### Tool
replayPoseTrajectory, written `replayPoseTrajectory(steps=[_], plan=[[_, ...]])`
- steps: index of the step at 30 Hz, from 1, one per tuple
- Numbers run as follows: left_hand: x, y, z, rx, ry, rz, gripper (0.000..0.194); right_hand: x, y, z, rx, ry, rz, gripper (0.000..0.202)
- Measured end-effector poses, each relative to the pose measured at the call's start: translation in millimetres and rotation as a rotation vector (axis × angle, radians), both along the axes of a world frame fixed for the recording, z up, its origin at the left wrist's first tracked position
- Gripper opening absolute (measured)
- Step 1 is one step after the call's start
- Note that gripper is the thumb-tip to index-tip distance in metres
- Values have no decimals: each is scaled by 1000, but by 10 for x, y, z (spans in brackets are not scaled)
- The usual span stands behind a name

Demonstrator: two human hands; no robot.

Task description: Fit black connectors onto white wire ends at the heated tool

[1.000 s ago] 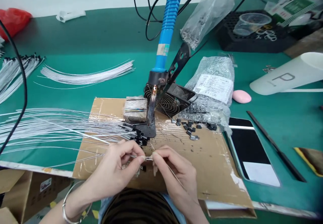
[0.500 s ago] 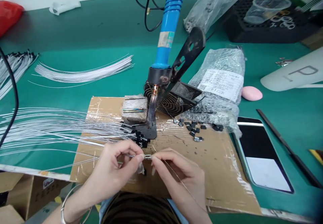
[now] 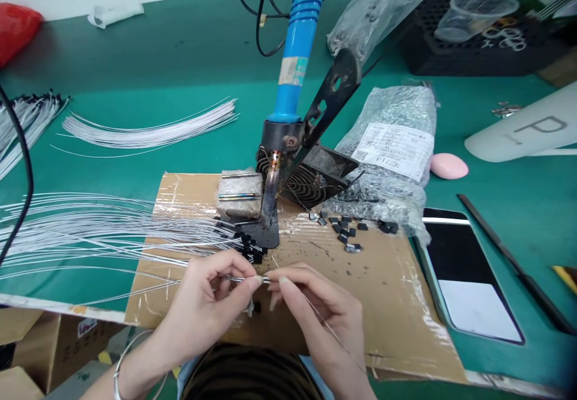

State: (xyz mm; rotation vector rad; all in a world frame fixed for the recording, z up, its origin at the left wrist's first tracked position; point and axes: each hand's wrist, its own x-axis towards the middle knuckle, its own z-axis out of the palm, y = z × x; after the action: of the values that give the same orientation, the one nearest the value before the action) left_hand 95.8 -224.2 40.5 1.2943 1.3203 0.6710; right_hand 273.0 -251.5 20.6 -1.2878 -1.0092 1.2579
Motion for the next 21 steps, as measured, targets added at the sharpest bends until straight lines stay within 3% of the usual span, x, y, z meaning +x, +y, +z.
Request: replayPoseTrajectory(steps=[7, 12, 21], plan=[[8, -13, 17, -1, -44, 29, 21, -40, 0, 6, -141, 224, 21, 15], [25, -44, 10, 2, -54, 45, 24, -70, -21, -24, -246, 356, 6, 24], [34, -62, -17, 11, -60, 45, 28, -101, -28, -14, -254, 416, -9, 24]])
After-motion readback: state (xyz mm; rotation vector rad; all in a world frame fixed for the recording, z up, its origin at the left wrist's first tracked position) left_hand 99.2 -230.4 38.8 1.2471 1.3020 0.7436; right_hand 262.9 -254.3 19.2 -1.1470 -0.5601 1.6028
